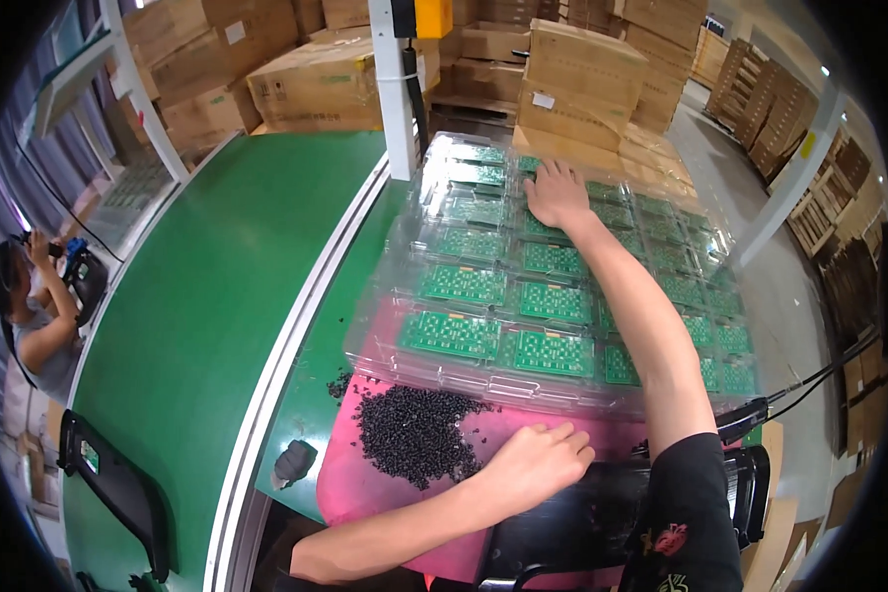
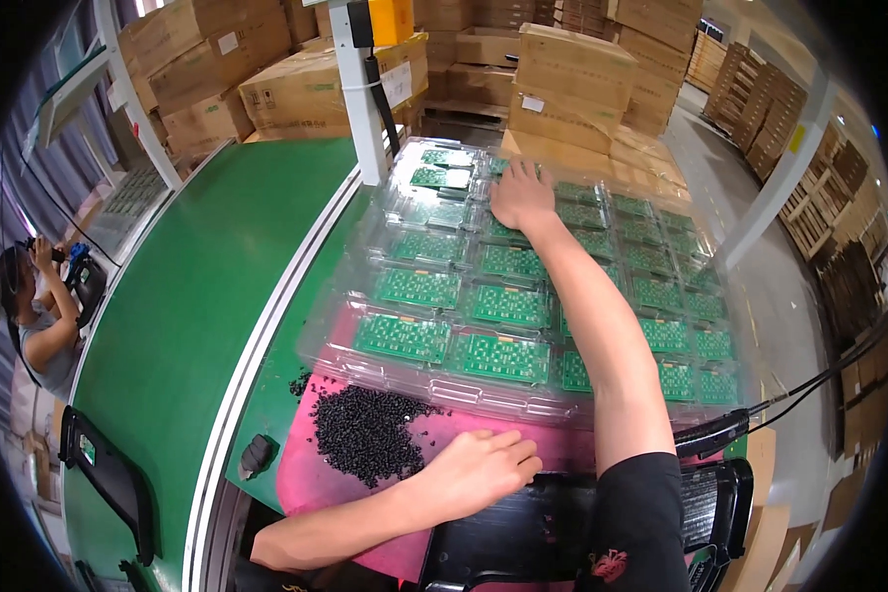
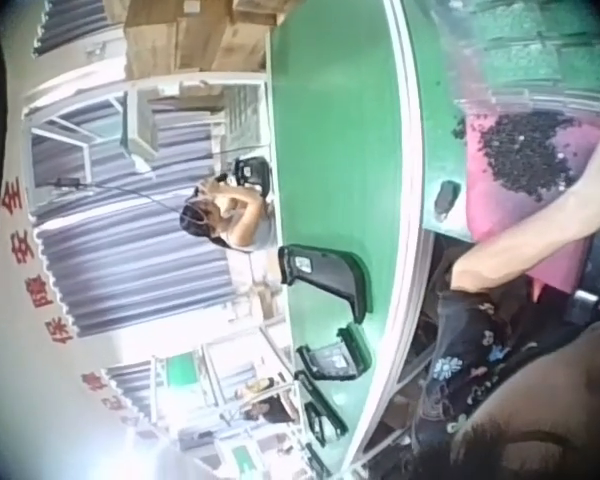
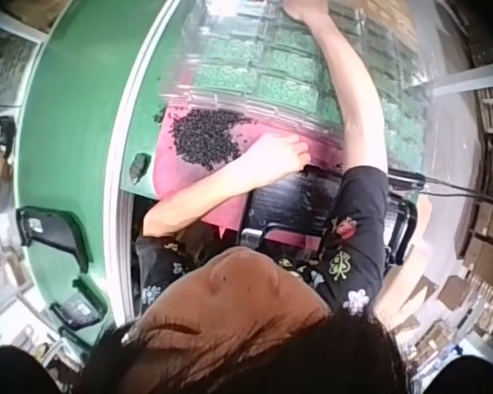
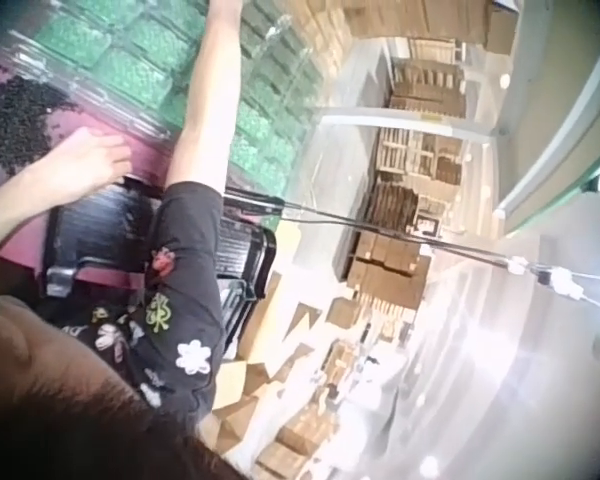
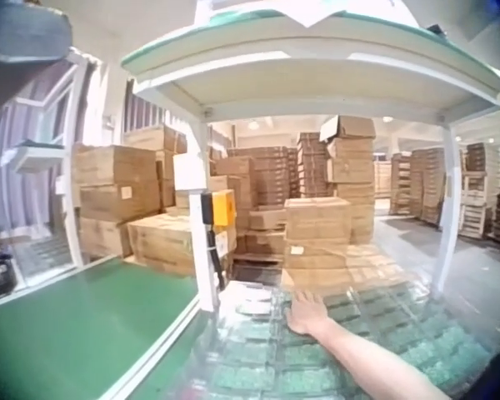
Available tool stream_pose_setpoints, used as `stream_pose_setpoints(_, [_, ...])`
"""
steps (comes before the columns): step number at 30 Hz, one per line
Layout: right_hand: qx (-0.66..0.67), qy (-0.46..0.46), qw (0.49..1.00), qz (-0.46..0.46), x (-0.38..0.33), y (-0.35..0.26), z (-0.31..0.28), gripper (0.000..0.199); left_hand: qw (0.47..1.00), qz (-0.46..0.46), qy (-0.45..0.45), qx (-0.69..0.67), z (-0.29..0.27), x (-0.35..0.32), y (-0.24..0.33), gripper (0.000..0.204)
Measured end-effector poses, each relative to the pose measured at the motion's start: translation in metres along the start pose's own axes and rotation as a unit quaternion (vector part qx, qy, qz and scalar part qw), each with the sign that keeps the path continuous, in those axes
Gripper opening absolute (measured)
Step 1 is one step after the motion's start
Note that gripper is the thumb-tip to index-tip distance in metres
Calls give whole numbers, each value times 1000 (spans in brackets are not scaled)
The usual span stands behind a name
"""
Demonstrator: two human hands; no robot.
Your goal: Assembling electronic components by mounting circuit boards into plastic housings and using an electric screwdriver to secure them.
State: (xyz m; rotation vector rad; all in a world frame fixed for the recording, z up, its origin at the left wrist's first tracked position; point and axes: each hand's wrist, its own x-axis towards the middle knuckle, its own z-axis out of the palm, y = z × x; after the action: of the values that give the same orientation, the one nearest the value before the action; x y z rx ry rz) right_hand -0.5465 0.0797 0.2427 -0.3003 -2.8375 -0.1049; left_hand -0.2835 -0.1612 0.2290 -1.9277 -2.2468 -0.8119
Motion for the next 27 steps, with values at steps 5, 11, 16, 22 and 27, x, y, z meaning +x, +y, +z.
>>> stream_pose_setpoints(5, [2,39,998,-49,-21,5,-41,52,1000,2,-7,21,-5,2,0,15])
stream_pose_setpoints(11, [443,32,874,-196,-134,27,-116,59,964,-98,245,-37,-40,12,6,58])
stream_pose_setpoints(16, [673,-106,711,-170,-288,17,-179,57,773,-163,314,-527,-49,10,12,66])
stream_pose_setpoints(22, [542,56,829,-127,-375,40,-186,68,765,-137,-1,-630,-51,10,33,45])
stream_pose_setpoints(27, [353,66,922,-143,-394,63,-203,62,878,-104,-132,-449,-50,13,38,48])
